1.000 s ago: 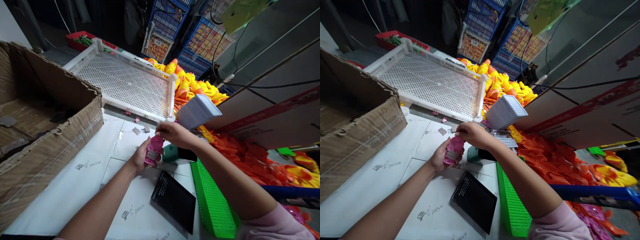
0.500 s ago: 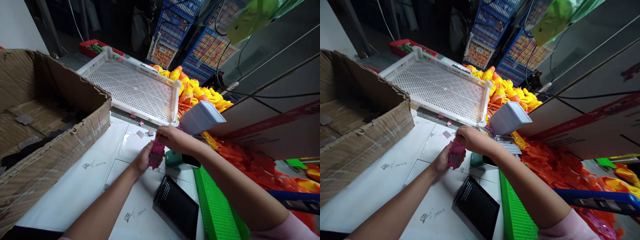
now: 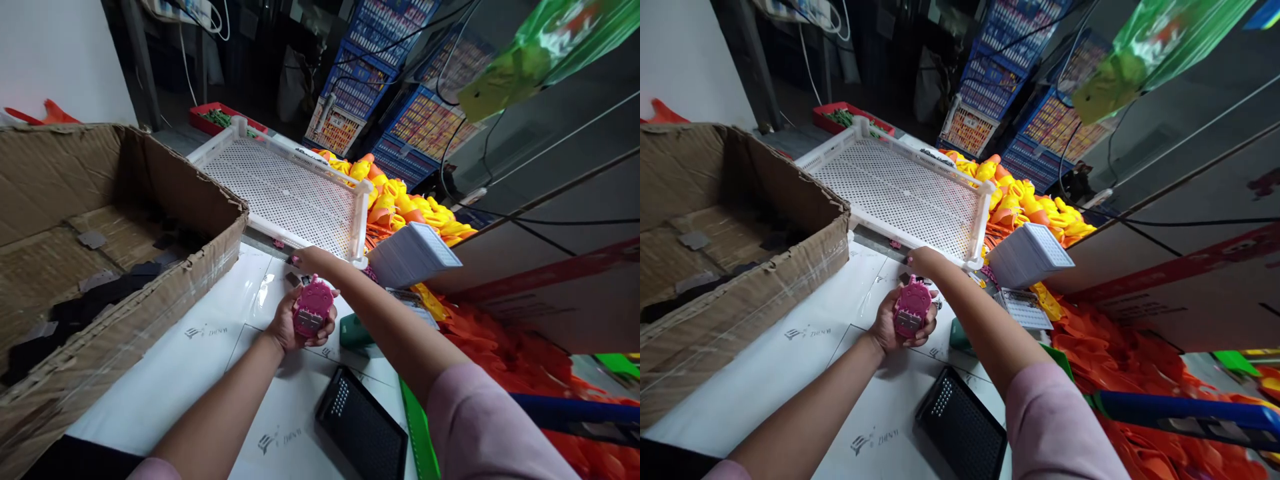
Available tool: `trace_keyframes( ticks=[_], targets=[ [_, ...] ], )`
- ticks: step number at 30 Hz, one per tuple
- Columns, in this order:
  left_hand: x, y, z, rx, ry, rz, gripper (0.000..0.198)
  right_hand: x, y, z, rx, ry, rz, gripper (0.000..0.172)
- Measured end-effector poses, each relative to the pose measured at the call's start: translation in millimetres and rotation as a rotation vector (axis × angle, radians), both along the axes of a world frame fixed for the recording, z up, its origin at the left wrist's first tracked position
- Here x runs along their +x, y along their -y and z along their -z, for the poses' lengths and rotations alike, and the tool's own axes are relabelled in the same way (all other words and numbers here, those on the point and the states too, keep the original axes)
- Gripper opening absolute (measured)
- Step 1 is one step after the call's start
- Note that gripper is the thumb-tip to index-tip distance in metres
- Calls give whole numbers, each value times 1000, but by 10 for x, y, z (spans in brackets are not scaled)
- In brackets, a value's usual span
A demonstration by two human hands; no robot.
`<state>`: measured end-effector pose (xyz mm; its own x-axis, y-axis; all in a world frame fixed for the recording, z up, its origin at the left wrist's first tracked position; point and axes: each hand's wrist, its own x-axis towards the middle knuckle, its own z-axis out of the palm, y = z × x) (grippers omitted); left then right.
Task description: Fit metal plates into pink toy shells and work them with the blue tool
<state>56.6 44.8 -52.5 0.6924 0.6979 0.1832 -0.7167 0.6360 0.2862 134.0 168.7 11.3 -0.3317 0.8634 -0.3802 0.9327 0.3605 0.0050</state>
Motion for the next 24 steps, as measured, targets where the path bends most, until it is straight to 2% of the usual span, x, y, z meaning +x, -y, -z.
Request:
trace_keyframes(
  ticks=[3, 5, 8, 11, 14, 16, 18, 20, 24],
  targets=[
    [-14, -13, 10, -4, 22, -15, 64, -88, -38, 93, 12, 23, -10, 16],
    [-23, -28, 14, -5, 20, -11, 66, -90, -22, 56, 29, -8, -6, 12],
    [-51, -45, 11, -11, -13, -42, 67, 24, 83, -141, 84, -123, 17, 13],
    [-97, -57, -2, -12, -36, -105, 63, 298, 355, -426, 169, -246, 59, 20],
    [-114, -47, -28, -5, -80, -144, 61, 650, 848, -651, 338, -452, 129, 24],
    [-86, 19, -73, -1, -134, -169, 60, 849, 1277, -712, 459, -861, 227, 32],
    [-23, 181, -158, 8, -191, -191, 54, 974, 1739, -710, 329, -1147, 341, 41],
    [59, 464, -286, 21, -263, -202, 50, 1016, 2192, -678, 273, -1286, 367, 42],
    [188, 1301, -588, 41, -486, -161, 52, 962, 2953, -602, 410, -1293, 221, 25]
  ],
)
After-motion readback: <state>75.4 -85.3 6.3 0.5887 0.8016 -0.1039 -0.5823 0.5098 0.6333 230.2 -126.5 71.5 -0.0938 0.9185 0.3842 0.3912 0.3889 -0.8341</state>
